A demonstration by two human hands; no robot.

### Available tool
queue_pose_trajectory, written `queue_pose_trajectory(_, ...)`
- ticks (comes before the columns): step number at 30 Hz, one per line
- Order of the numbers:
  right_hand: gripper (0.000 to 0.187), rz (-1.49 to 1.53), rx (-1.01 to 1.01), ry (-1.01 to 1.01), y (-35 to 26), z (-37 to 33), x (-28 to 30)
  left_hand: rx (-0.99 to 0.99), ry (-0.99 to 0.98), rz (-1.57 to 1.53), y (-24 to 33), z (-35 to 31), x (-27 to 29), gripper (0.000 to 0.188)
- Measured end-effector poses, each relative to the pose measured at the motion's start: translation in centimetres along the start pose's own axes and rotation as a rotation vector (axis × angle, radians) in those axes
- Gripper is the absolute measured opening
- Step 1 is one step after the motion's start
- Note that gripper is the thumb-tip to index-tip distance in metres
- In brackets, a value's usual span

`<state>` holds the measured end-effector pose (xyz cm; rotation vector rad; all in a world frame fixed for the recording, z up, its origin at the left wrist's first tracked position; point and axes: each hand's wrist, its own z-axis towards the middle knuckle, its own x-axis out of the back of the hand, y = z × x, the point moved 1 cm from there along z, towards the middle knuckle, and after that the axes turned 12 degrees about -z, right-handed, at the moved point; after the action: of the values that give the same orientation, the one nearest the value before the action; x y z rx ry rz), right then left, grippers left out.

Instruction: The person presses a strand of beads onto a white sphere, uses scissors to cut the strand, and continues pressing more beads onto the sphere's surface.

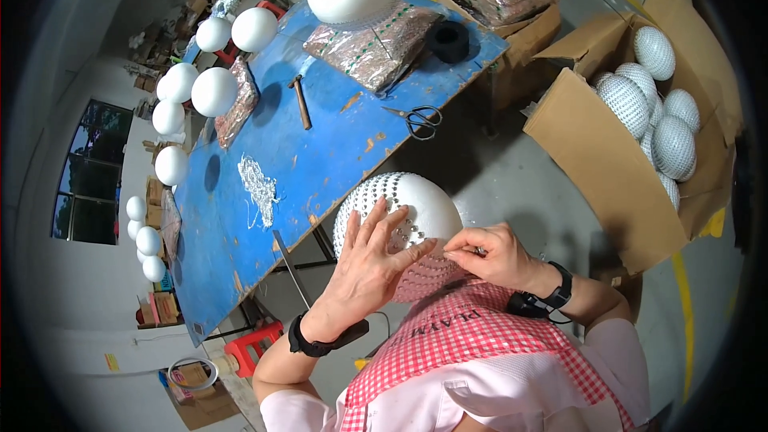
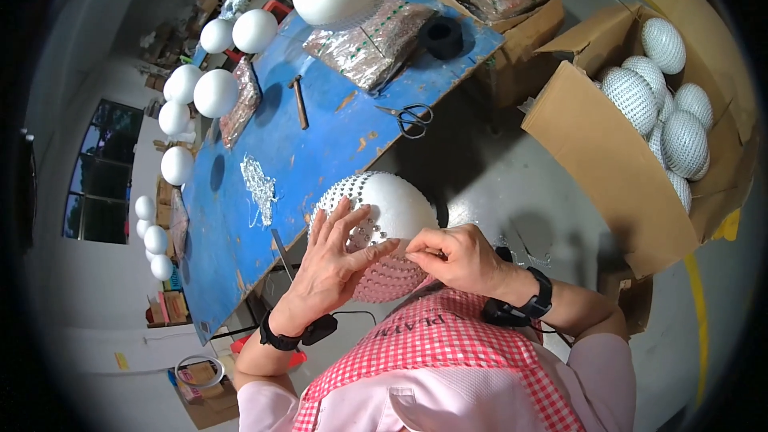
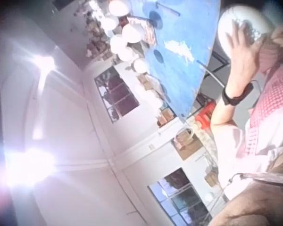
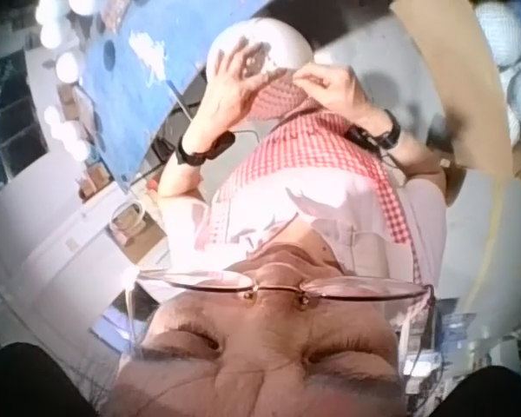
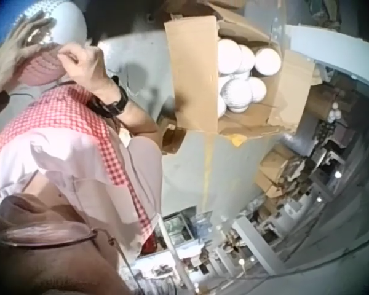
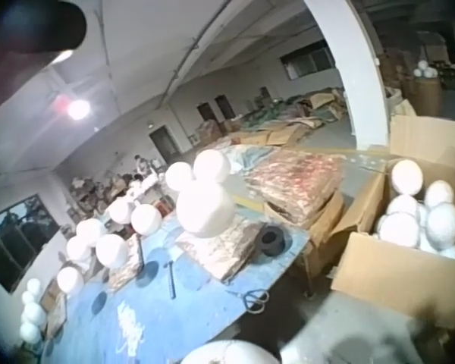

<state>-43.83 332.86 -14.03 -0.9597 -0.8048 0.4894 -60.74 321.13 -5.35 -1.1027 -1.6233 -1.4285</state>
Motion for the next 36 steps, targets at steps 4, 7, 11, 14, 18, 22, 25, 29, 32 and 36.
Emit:
queue_pose_trajectory(4,0.007,-0.034,-0.061,-0.05,-0.4,0.1,-1.0,-0.009,-0.007,-0.016,-0.7,-0.9,0.4,0.053)
queue_pose_trajectory(7,0.008,0.113,-0.206,-0.131,-1.0,0.5,-1.6,-0.012,-0.014,-0.022,-1.0,-1.4,0.9,0.053)
queue_pose_trajectory(11,0.018,0.529,-0.58,-0.363,-0.5,1.0,-2.3,-0.017,-0.012,0.0,-1.5,-1.8,0.6,0.053)
queue_pose_trajectory(14,0.02,0.51,-0.632,-0.405,-0.8,1.5,-2.0,-0.007,0.005,-0.003,-1.6,-2.1,0.4,0.054)
queue_pose_trajectory(18,0.021,0.497,-0.67,-0.424,-0.5,1.5,-1.6,0.008,0.016,-0.03,-1.2,-1.7,0.4,0.052)
queue_pose_trajectory(22,0.02,0.405,-0.605,-0.361,-0.3,1.1,-2.0,0.01,0.048,0.002,-1.3,-1.6,-0.1,0.062)
queue_pose_trajectory(25,0.018,0.369,-0.527,-0.282,-0.9,0.9,-2.1,-0.009,0.058,-0.022,-1.7,-2.0,0.4,0.057)
queue_pose_trajectory(29,0.014,0.344,-0.402,-0.175,-0.2,0.2,-2.8,-0.024,0.068,-0.008,-1.7,-2.4,0.4,0.052)
queue_pose_trajectory(32,0.012,0.074,-0.195,-0.064,-0.8,0.4,-2.5,-0.028,0.077,-0.013,-1.4,-2.8,0.4,0.048)
queue_pose_trajectory(36,0.014,-0.168,-0.049,-0.132,-1.9,0.9,-2.0,-0.023,0.107,-0.014,-1.2,-3.2,0.3,0.047)
